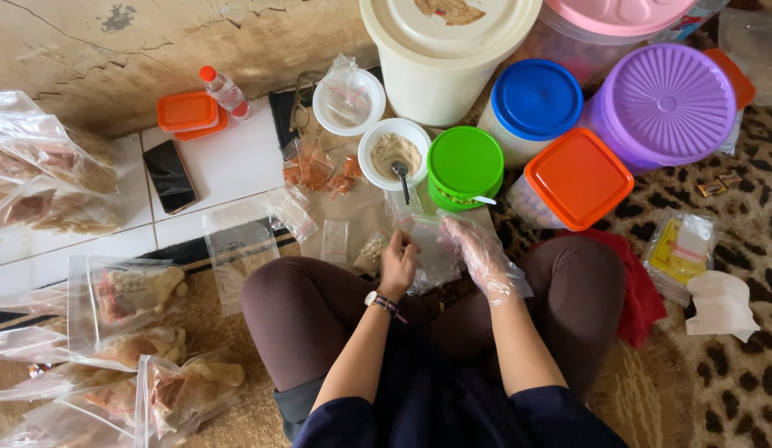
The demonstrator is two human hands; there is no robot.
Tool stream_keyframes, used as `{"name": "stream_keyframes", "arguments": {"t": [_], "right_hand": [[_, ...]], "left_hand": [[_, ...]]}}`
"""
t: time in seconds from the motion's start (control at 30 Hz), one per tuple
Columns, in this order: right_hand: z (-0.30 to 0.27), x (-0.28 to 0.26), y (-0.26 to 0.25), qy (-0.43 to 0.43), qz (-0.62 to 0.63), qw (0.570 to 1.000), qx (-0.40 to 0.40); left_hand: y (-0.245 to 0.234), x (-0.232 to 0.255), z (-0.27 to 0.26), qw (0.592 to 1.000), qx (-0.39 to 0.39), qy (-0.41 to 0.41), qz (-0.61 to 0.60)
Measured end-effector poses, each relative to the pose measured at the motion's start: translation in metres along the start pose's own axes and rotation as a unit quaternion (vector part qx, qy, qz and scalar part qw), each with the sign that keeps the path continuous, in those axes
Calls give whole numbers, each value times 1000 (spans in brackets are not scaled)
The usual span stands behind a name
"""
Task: The person packages various food items into small plastic bags, using their gloved hands to select items from multiple colored containers and then sealing the bags.
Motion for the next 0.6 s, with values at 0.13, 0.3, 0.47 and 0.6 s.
{"name": "stream_keyframes", "arguments": {"t": [0.13, 0.3, 0.47, 0.6], "right_hand": [[-3, 5, 5, -3, 84, 996, -13], [-35, -25, 12, -9, 76, 997, -29], [-33, -26, 15, -41, 40, 998, -7], [-10, -3, 7, -89, -13, 996, 21]], "left_hand": [[4, 34, -14, 971, 101, 118, 181], [12, 53, -30, 966, 63, 166, 188], [13, 57, -28, 994, 19, 44, 102], [9, 62, -27, 988, 5, 53, 142]]}}
Point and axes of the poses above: each hand's wrist, its own z-axis towards the middle knuckle, its own y-axis out of the palm, x = y × z, the point moved 2 cm from there along z, towards the middle knuckle, and after that the axes turned 5 degrees about -y, right-handed, at the moved point
